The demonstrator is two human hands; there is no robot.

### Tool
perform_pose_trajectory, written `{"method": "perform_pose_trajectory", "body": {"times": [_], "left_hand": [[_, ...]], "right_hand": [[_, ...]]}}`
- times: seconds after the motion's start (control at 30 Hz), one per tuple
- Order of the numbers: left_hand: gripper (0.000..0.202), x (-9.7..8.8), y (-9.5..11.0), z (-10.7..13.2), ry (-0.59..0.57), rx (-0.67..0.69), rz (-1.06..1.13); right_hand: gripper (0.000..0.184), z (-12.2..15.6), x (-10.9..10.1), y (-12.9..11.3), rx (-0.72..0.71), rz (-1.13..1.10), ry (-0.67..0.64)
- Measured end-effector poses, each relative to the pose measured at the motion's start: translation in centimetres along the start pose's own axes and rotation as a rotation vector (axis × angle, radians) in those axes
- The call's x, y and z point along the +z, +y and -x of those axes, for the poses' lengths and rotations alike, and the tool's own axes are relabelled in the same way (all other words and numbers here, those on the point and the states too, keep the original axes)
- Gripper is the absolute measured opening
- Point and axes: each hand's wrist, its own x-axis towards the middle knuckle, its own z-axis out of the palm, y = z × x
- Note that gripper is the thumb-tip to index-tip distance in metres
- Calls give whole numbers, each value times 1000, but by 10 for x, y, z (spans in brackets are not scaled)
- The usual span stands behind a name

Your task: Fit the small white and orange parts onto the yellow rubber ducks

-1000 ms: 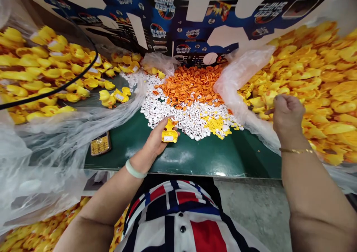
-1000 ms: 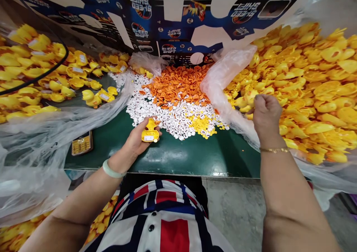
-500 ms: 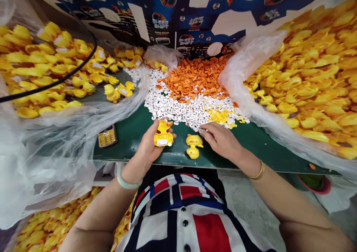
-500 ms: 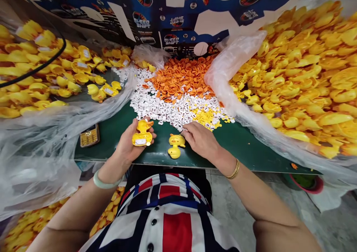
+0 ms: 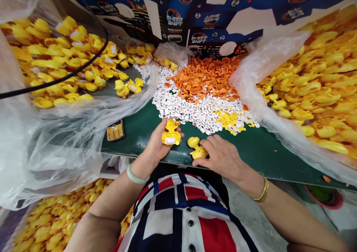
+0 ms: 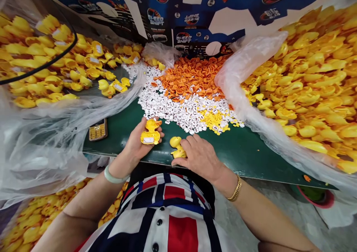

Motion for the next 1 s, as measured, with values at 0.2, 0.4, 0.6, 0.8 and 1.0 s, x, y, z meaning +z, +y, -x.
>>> {"method": "perform_pose_trajectory", "body": {"times": [0.2, 0.4, 0.6, 0.8, 1.0], "left_hand": [[44, 1, 0, 5, -7, -27, -16], [48, 6, -4, 4, -42, -37, -5], [54, 12, -8, 1, 40, 8, 4], [64, 14, -18, -1, -27, 24, 15], [66, 17, -15, 1, 16, -1, 37]], "right_hand": [[60, -4, -3, 14, -280, -249, -129], [39, -8, 10, 13, -341, -279, -167], [46, -23, -4, 9, -131, -445, 275], [45, -57, -18, -17, -236, -433, 222], [32, -76, -7, -27, -271, -355, 116]]}}
